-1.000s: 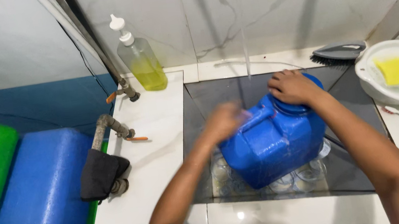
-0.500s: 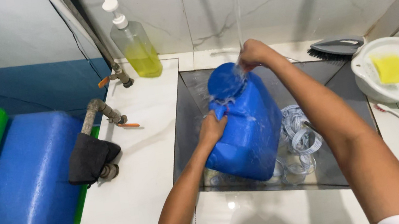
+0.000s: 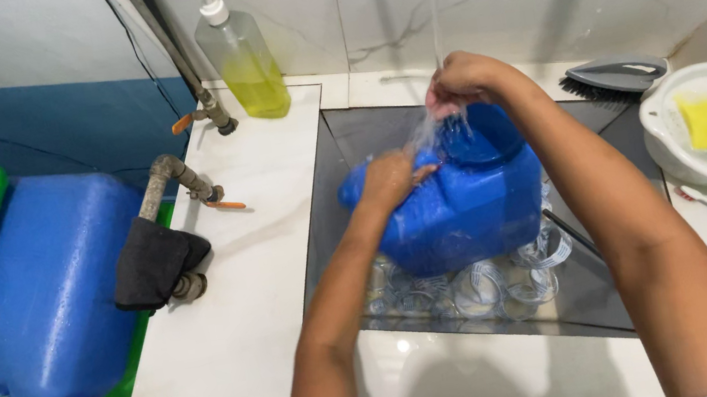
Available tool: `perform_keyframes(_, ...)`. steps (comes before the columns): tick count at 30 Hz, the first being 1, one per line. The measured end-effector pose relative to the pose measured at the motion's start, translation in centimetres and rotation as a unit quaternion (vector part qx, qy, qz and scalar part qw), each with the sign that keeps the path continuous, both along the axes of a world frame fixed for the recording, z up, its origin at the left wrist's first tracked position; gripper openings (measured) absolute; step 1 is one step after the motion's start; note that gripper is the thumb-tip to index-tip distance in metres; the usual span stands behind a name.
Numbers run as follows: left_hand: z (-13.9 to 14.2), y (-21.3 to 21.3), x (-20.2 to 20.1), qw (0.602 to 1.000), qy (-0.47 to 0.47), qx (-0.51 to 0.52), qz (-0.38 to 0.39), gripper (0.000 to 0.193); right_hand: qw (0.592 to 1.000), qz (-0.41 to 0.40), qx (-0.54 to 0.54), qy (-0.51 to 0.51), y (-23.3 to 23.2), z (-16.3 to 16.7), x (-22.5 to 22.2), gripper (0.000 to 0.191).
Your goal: The person washes several large blue plastic containers in a sink. They scrub the exterior with a sponge, rinse the interior and exterior with running water, and use a brush to clean the inside. After cleaning, the containers are capped and placed on the floor among other similar containers.
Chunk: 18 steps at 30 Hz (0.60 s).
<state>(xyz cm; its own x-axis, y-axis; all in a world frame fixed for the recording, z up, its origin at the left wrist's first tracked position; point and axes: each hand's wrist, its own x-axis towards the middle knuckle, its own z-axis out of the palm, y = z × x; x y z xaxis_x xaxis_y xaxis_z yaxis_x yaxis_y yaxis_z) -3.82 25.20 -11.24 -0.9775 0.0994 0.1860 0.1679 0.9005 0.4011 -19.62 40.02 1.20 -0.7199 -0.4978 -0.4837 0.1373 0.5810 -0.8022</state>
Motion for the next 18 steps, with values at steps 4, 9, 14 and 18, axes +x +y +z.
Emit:
perform_keyframes(4, -0.5, 5.2, -2.0, 0.989, 0.147, -0.012, -0.006, 0.051, 0.997, -0.067, -0.047, 0.004, 0.1, -1.0, -0.2, 0.019)
perform_keyframes(9, -1.0, 8.5, -1.2, 0.953, 0.290, -0.004, -0.088, 0.042, 0.996, -0.034, -0.062, 0.057, 0.1, -1.7, -0.3, 0.015)
perform_keyframes(14, -0.8, 8.0, -1.8, 0.957, 0.259, 0.036, -0.127, 0.043, 0.994, -0.032, -0.084, 0.062, -0.3, -1.2, -0.3, 0.017)
perform_keyframes(18, 0.3, 6.8, -3.2, 0.962, 0.240, 0.019, -0.126, 0.041, 0.993, 0.008, -0.004, 0.116, -0.7, -0.2, 0.4, 0.022)
